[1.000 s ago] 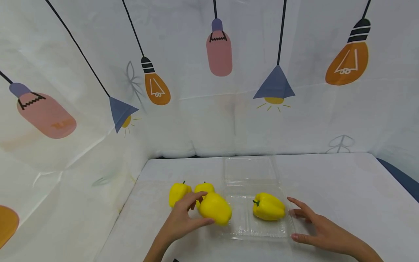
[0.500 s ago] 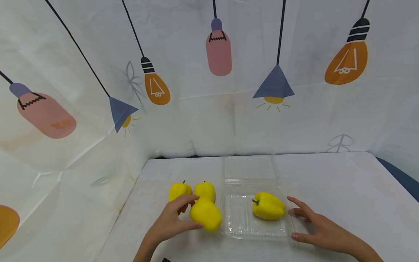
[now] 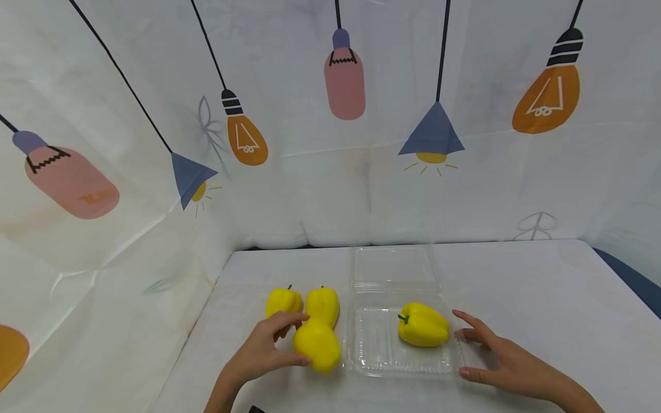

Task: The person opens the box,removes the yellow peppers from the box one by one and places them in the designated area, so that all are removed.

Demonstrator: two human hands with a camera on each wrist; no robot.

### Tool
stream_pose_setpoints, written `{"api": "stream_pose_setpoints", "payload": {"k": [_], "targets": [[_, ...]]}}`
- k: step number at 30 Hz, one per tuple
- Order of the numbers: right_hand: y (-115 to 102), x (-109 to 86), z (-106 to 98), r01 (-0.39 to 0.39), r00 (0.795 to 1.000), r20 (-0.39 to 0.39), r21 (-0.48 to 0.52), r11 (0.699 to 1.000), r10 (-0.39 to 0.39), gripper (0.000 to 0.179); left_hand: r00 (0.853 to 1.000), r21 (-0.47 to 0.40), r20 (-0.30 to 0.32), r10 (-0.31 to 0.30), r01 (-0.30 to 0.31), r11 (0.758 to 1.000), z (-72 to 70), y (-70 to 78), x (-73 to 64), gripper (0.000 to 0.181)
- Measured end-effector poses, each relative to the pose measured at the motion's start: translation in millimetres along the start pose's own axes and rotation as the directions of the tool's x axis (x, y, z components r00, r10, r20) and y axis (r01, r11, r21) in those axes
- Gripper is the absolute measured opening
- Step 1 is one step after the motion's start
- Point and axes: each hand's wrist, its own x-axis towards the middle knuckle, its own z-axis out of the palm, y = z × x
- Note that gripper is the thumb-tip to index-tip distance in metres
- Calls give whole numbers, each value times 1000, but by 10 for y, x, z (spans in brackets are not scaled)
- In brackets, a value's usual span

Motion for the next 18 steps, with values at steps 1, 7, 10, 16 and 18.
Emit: {"api": "stream_pose_setpoints", "payload": {"k": [1, 7, 10, 16, 18], "targets": [[-2, 0, -1, 1, 1000, 0, 0, 1000, -1, 91, 1000, -3, 10, -6, 6, 1000, -4, -7, -3, 61], [-16, -3, -7, 3, 1000, 1, 4, 1000, -3, 91, 999, -11, 53, 1, 0, 1000, -6, -50, -25, 62], [-26, -4, -12, 1, 1000, 5, 6, 1000, -1, 91, 997, -16, 73, 9, -8, 1000, 8, -84, -30, 62], [-46, -8, -20, -12, 1000, 8, 6, 1000, 12, 91, 993, -25, 121, -5, 8, 1000, 33, -138, -25, 63], [-49, -8, -21, -15, 1000, 9, 7, 1000, 15, 90, 990, -24, 137, -17, 20, 999, 39, -153, -18, 63]]}}
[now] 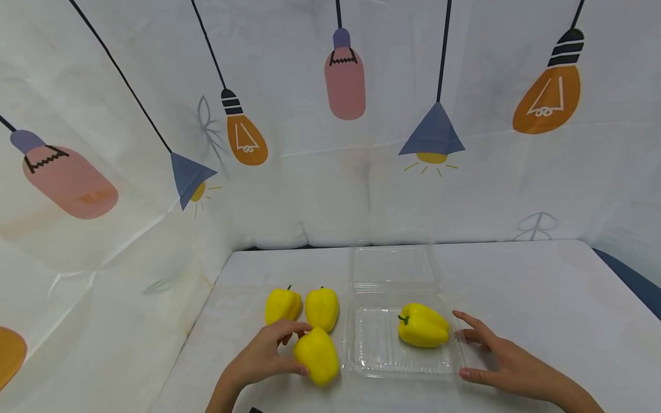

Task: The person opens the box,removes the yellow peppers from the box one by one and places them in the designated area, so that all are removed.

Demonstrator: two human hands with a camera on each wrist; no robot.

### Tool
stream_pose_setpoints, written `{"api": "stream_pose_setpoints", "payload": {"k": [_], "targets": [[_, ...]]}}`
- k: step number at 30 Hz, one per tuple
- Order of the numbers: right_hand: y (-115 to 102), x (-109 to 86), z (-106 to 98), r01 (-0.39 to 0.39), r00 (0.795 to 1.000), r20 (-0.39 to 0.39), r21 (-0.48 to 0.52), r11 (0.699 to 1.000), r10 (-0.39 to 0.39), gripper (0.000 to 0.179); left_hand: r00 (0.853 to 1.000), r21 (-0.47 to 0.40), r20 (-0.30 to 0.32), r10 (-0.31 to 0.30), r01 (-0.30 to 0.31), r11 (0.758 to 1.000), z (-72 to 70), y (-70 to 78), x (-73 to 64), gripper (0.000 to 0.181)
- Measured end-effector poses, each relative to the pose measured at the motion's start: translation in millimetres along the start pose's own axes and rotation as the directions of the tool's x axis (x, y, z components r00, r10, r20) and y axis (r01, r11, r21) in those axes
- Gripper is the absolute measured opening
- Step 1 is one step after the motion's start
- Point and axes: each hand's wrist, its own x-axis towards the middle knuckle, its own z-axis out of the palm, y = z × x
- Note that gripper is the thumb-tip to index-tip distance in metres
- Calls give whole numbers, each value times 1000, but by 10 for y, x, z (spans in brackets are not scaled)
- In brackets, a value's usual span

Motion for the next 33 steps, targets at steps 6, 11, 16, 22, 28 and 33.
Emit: {"api": "stream_pose_setpoints", "payload": {"k": [6, 11, 16, 22, 28, 33], "targets": [[7, 2, 6, -5, 1000, -3, -4, 1000, 5, 90, 999, 4, 33, -20, 19, 1000, 16, -38, 25, 65], [12, 4, 14, -12, 1000, -7, -5, 1000, 12, 91, 999, 24, 46, -16, 14, 1000, 25, -69, 41, 66], [7, 5, 13, -15, 1000, -5, 0, 1000, 15, 91, 997, 35, 69, -22, 19, 999, 22, -83, 53, 67], [9, 0, 11, -5, 1000, -8, -1, 1000, 5, 91, 994, 39, 99, -38, 35, 999, 4, -93, 65, 67], [14, -3, 14, 10, 1000, -15, -8, 1000, -10, 91, 990, 24, 134, -46, 43, 999, -31, -108, 54, 65], [24, -3, 8, 15, 1000, -10, -13, 1000, -15, 91, 989, 28, 141, -53, 50, 998, -56, -109, 26, 63]]}}
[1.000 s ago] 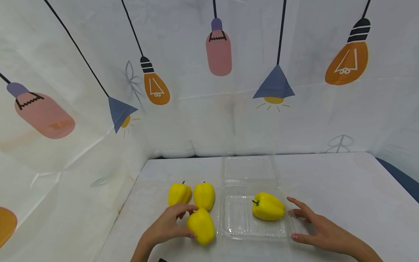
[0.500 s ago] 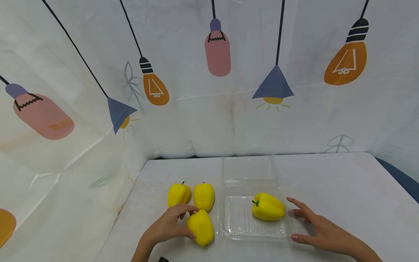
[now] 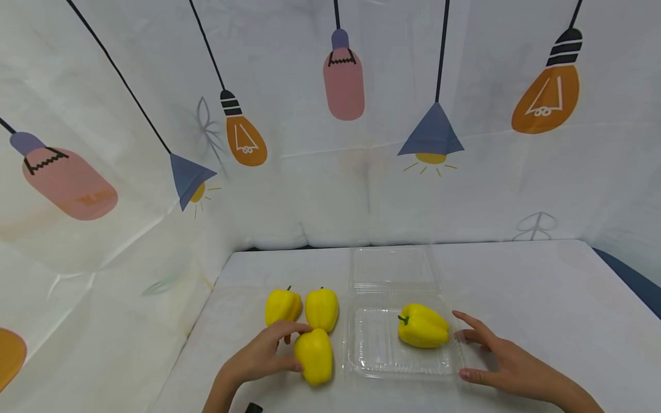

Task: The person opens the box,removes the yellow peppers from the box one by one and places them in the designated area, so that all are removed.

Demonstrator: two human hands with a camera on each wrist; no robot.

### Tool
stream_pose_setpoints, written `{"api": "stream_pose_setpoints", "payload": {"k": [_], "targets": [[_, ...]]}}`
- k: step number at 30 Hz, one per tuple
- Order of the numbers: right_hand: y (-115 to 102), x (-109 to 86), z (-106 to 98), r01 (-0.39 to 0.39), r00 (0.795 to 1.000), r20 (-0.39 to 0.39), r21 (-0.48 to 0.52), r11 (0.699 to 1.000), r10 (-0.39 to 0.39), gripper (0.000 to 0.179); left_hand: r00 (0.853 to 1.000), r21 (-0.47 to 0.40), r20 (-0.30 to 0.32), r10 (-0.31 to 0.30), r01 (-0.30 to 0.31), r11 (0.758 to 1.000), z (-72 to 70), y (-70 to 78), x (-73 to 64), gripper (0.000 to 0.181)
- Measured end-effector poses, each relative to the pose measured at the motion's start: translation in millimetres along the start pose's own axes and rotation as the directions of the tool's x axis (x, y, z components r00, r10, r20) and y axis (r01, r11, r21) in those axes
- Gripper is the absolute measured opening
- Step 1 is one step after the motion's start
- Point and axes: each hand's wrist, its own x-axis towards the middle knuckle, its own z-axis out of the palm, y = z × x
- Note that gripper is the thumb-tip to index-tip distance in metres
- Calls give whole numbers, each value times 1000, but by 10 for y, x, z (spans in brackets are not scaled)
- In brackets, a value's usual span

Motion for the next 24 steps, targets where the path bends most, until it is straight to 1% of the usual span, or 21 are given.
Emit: {"api": "stream_pose_setpoints", "payload": {"k": [4, 8, 13, 21, 24], "targets": [[1, -2, -5, 5, 1000, -5, -8, 1000, -5, 91, 1000, 17, -7, -16, 16, 1000, 2, 0, -15, 64], [3, 5, -1, -6, 1000, -2, 3, 1000, 6, 91, 1000, 18, -17, -12, 12, 1000, 16, 14, -20, 59], [8, 14, 8, -28, 1000, 8, 30, 999, 28, 91, 1000, 19, -30, 10, -10, 1000, 34, 27, -13, 52], [-17, 6, 5, -21, 1000, 3, 35, 999, 21, 91, 999, 3, -20, 33, -33, 999, 31, 64, 2, 45], [-23, 1, 3, -14, 1000, -4, 26, 1000, 14, 91, 998, 4, -22, 55, -55, 998, 41, 57, 11, 43]]}}
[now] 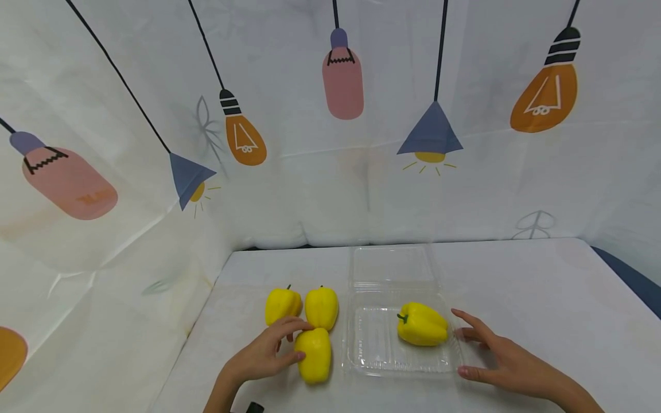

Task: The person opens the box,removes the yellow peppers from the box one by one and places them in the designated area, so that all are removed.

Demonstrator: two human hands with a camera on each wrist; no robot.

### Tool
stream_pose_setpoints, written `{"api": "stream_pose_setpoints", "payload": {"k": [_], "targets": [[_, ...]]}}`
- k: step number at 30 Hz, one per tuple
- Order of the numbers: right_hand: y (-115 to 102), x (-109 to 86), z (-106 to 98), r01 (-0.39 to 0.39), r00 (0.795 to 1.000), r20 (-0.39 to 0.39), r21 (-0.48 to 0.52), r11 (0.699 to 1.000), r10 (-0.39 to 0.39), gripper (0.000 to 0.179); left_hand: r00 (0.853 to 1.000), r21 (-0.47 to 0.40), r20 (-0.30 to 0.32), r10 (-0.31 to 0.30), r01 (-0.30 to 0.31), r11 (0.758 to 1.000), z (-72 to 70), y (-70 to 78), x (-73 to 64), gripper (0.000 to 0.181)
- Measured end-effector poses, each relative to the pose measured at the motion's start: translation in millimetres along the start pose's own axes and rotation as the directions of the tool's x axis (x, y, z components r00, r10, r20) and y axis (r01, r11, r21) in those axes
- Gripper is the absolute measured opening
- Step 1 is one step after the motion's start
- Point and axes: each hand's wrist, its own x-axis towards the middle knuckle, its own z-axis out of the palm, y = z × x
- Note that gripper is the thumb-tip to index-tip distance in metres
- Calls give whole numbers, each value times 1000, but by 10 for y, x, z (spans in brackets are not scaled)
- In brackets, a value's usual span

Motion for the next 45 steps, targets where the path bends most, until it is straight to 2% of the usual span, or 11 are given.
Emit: {"api": "stream_pose_setpoints", "payload": {"k": [9, 15, 20, 27, 35, 42, 45], "targets": [[15, 13, 6, 7, 1000, -10, -17, 1000, -7, 92, 998, 12, -25, 53, -53, 999, 14, -26, 10, 43], [19, 19, 10, -4, 1000, -1, -9, 1000, 4, 92, 998, 26, -26, 60, -60, 998, 3, -2, 0, 43], [11, 23, 4, -14, 1000, 4, -12, 1000, 14, 92, 997, 30, -58, 45, -44, 999, -6, 59, -5, 45], [9, 22, -5, -16, 1000, 10, -6, 1000, 16, 92, 992, 30, -124, -24, 28, 999, -6, 163, 38, 42], [30, 21, 1, -21, 1000, 14, -9, 1000, 21, 91, 977, 48, -209, 32, -22, 999, 39, 244, 125, 39], [24, 20, 8, -18, 1000, 8, -11, 1000, 18, 91, 971, 48, -237, 1, 11, 999, 57, 344, 227, 41], [19, 21, 4, -18, 1000, 8, -9, 1000, 18, 91, 972, 34, -237, 1, 7, 999, 63, 392, 271, 42]]}}
